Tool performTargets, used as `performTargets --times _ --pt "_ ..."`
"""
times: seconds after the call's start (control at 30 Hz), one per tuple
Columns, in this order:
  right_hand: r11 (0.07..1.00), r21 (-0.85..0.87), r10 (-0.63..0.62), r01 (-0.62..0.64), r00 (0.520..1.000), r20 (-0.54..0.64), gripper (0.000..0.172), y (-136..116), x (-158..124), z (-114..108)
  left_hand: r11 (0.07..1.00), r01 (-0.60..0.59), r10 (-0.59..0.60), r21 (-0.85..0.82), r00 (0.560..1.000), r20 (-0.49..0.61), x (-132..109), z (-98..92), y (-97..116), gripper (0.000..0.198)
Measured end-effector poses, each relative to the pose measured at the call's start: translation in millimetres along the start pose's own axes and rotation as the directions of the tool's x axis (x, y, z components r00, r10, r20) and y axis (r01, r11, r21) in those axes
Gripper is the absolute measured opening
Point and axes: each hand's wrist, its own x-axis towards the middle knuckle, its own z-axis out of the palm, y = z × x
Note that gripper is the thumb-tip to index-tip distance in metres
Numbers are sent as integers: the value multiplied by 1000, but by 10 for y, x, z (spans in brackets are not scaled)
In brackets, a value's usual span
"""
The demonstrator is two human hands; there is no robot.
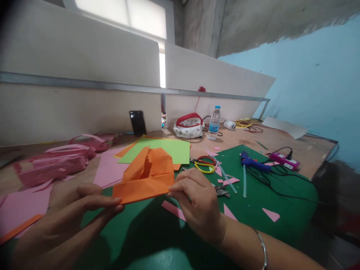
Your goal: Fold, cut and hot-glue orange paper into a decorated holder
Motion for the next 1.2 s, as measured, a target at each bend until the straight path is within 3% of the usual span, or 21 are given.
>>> performTargets --times 0.1,0.23,0.33,0.4,0.43,0.5,0.6,0.67,0.73,0.8,0.9,0.97,1.07,1.13,1.2 --pt "1000 -9 -4 4 1000 -5 9 -4 -4 -12 992 -109 107 59 993 40 1 -36 -14 11" --pt "1000 -19 -25 24 1000 -13 10 -18 -1 -25 998 -64 64 -11 998 5 -16 -50 -14 11" --pt "1000 1 -28 28 1000 -3 8 1 5 -18 995 -97 98 -14 993 66 -7 -46 -25 17" --pt "999 14 -45 45 999 -3 9 31 5 -9 999 -18 18 -36 1000 10 9 -28 0 19" --pt "998 15 -59 59 998 -5 11 47 3 -4 993 76 -79 -93 997 -26 20 -15 26 23" --pt "996 7 -85 85 996 -14 13 70 -2 6 912 306 -325 -273 945 -26 49 9 91 34" --pt "995 -3 -100 100 995 -29 14 64 -15 26 668 594 -613 -448 781 121 102 32 155 41" --pt "994 -10 -113 113 993 -42 15 42 -24 41 492 707 -712 -507 662 233 136 41 159 41" --pt "991 -8 -131 131 991 -29 16 20 -32 55 319 773 -736 -548 567 370 160 49 154 41" --pt "991 35 -127 126 991 38 16 12 -38 62 236 800 -716 -552 527 458 172 54 160 41" --pt "989 125 61 -83 983 174 16 36 -43 65 282 808 -722 -517 534 440 166 53 172 42" --pt "923 145 320 -357 920 226 21 65 -41 77 323 812 -729 -486 541 420 142 60 155 44" --pt "689 238 597 -685 722 351 29 84 -32 133 345 810 -671 -475 567 479 83 97 95 44" --pt "518 329 608 -789 611 507 25 66 -25 181 364 800 -611 -478 592 526 45 128 56 41" --pt "407 375 568 -833 552 611 15 35 -21 217 387 794 -569 -468 605 557 20 150 32 38"
